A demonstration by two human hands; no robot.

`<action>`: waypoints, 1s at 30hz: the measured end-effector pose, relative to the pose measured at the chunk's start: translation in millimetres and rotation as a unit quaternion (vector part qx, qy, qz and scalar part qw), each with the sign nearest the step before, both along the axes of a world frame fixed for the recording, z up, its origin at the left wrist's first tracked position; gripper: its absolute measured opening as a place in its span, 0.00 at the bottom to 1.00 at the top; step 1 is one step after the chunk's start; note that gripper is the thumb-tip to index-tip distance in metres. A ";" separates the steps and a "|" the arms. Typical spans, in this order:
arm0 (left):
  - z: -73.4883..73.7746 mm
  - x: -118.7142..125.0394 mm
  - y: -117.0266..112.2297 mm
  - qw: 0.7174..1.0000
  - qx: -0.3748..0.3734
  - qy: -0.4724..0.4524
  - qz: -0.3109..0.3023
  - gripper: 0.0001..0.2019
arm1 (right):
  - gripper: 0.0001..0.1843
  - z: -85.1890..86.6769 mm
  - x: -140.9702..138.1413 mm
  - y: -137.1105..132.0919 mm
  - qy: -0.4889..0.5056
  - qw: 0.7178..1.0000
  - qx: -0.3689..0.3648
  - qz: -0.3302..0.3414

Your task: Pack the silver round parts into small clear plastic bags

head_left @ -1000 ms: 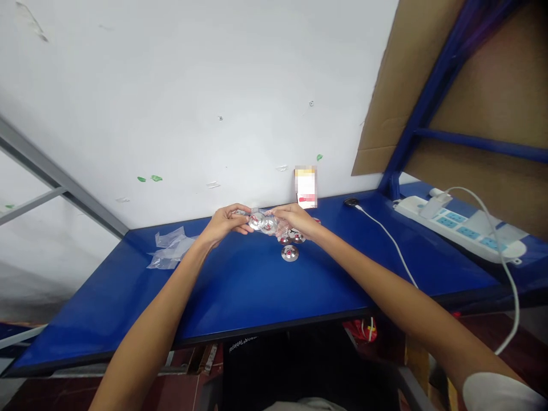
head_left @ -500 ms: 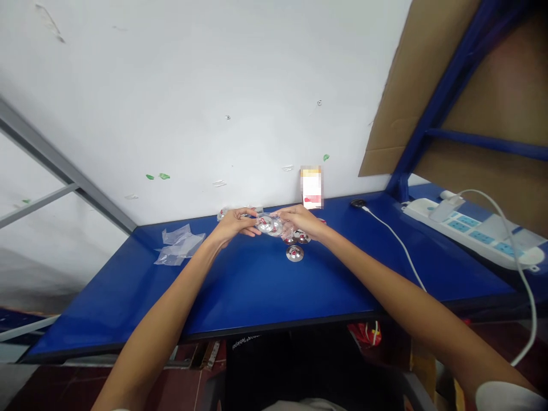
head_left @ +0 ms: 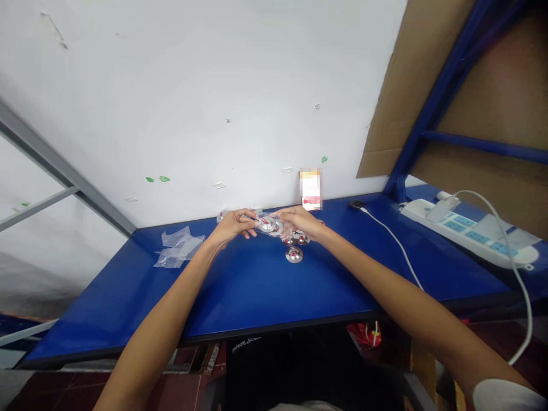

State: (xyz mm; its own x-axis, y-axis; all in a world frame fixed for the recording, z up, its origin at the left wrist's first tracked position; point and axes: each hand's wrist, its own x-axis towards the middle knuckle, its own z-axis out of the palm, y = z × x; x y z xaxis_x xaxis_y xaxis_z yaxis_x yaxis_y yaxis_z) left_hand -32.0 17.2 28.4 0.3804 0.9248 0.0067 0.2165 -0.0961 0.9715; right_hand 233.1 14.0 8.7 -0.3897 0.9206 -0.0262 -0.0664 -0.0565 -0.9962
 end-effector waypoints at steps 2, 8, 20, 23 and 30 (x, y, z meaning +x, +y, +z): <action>-1.5 0.5 0.6 1.000 0.010 0.004 -0.001 0.23 | 0.14 0.1 -0.8 -0.4 0.002 1.000 -0.004 0.008; -4.3 2.3 0.5 0.998 0.053 -0.034 -0.014 0.21 | 0.14 -3.7 -3.3 -0.6 0.018 1.000 0.011 0.010; 1.7 6.8 -6.6 0.997 0.053 -0.046 -0.030 0.22 | 0.16 10.4 -8.9 -16.5 0.045 0.998 0.028 0.038; 1.6 6.5 -6.1 0.996 0.042 -0.069 -0.031 0.22 | 0.17 10.0 -8.2 -16.1 0.048 0.997 0.026 0.051; -3.5 8.3 -5.7 0.997 0.042 -0.051 -0.034 0.23 | 0.18 11.9 -8.5 -16.5 0.042 0.998 0.010 0.044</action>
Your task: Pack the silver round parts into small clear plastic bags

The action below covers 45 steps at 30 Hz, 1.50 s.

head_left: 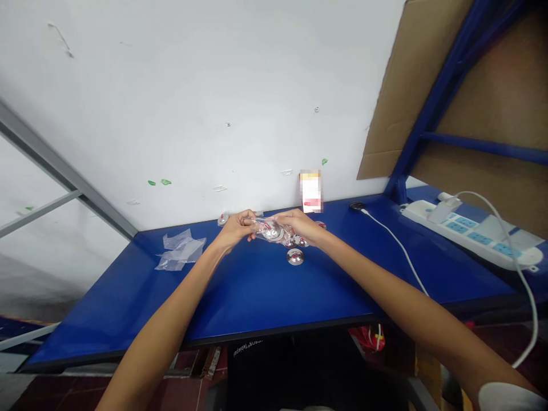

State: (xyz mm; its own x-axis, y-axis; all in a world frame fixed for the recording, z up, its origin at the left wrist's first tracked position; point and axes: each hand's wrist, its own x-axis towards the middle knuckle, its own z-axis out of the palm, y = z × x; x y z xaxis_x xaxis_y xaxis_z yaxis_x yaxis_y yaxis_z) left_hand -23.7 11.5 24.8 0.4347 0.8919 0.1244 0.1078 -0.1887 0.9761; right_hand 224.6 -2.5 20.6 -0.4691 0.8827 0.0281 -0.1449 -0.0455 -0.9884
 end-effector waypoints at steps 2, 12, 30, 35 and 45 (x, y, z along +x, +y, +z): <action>-0.6 1.7 -0.4 1.000 0.014 0.026 -0.010 0.23 | 0.17 0.0 -0.1 -0.5 -0.011 1.000 0.008 0.000; 3.2 12.0 -7.9 0.994 0.075 0.054 0.053 0.23 | 0.16 -12.1 0.2 8.4 -0.020 0.999 0.014 -0.022; -5.8 18.4 -2.4 0.993 0.074 -0.034 0.089 0.22 | 0.28 -27.4 -11.9 6.4 0.086 0.992 0.032 -0.092; -8.3 16.9 -0.2 0.987 0.113 -0.031 0.108 0.20 | 0.28 -26.1 -16.3 3.7 0.057 0.992 0.073 -0.090; -2.8 14.8 -3.8 0.979 0.159 -0.034 0.126 0.17 | 0.24 -30.8 -12.1 13.1 0.028 0.991 0.097 -0.085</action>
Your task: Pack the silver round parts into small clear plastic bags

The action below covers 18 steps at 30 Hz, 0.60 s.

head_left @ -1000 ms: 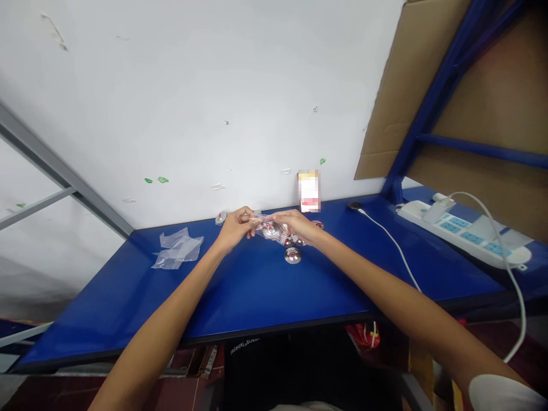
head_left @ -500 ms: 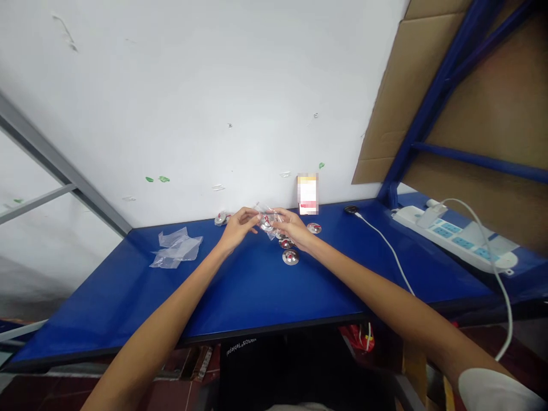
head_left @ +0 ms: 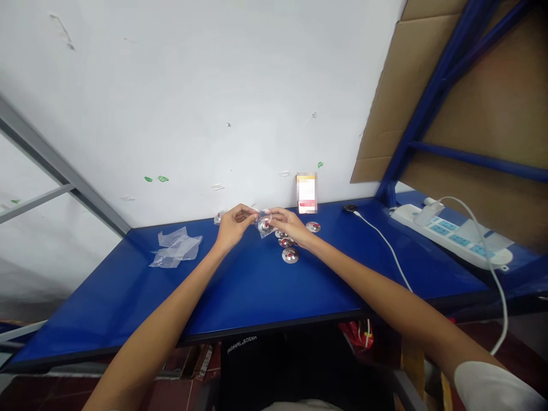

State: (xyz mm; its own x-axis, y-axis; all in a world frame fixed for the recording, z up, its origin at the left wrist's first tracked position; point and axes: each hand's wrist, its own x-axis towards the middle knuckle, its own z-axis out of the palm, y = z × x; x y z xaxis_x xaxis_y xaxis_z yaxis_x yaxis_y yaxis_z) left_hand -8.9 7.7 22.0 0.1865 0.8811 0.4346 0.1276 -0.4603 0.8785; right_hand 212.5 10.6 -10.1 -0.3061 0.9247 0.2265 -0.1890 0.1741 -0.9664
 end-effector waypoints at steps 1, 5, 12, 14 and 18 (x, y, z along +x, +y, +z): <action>0.0 0.0 0.0 1.000 0.005 0.003 0.004 0.17 | 0.23 -0.1 0.7 0.6 -0.002 1.000 0.004 -0.001; 0.0 0.2 1.1 0.999 0.028 -0.006 0.017 0.16 | 0.22 0.7 1.3 1.3 -0.011 1.000 0.023 -0.008; 0.5 -6.2 5.2 0.999 0.038 -0.011 0.038 0.14 | 0.24 0.4 -10.5 -4.3 -0.023 0.999 0.037 -0.001; 1.2 -7.1 5.2 0.999 0.038 -0.019 0.035 0.14 | 0.24 1.1 -13.9 -6.6 -0.021 0.999 0.043 -0.005; 2.8 -4.2 1.9 0.999 0.034 -0.004 0.024 0.15 | 0.24 5.5 -15.3 -9.4 -0.016 0.999 0.050 -0.015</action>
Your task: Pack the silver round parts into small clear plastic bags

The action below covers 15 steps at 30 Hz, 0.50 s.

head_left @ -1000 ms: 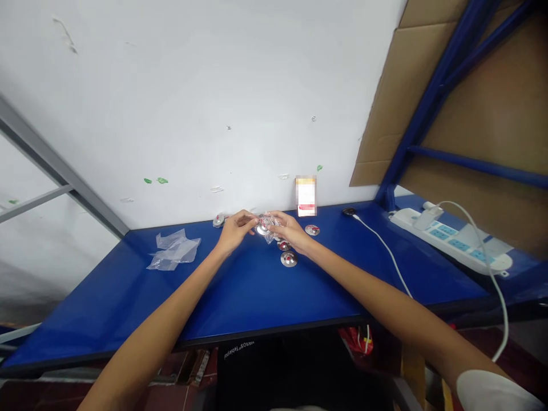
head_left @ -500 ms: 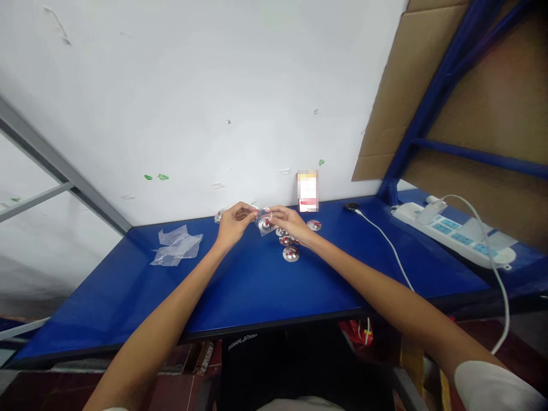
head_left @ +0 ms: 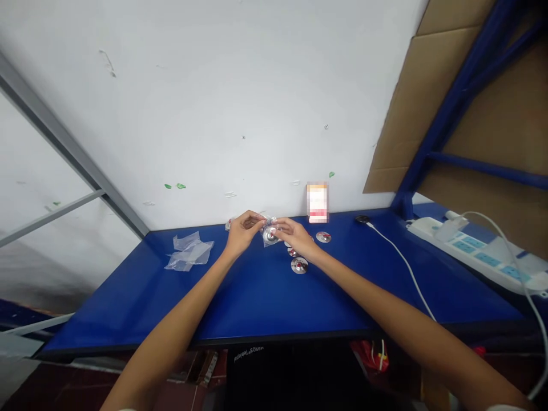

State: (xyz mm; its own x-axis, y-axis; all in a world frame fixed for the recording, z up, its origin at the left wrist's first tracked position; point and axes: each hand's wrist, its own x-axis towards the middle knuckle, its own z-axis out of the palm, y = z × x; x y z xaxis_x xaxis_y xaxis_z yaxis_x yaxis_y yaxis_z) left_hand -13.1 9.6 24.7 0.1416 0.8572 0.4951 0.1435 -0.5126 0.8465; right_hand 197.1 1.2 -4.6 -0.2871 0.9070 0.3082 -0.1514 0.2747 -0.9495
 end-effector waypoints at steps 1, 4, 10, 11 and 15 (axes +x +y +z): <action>0.3 1.3 -1.2 1.000 0.001 0.004 -0.005 0.15 | 0.24 1.6 0.6 -0.4 0.000 1.000 0.002 -0.002; 1.0 4.7 -4.4 1.000 0.007 0.010 -0.026 0.14 | 0.22 6.2 2.5 -1.2 -0.006 1.000 0.011 -0.012; -0.2 4.2 -3.7 0.998 0.014 0.021 -0.051 0.15 | 0.21 6.3 3.5 0.3 0.011 0.999 0.027 -0.022; -0.8 4.1 -3.1 0.998 0.009 0.020 -0.053 0.16 | 0.21 5.4 3.8 1.1 0.016 0.999 0.024 -0.026; -3.6 6.8 -1.7 0.998 -0.010 0.010 -0.055 0.18 | 0.21 2.6 6.6 3.7 0.026 0.999 0.010 -0.040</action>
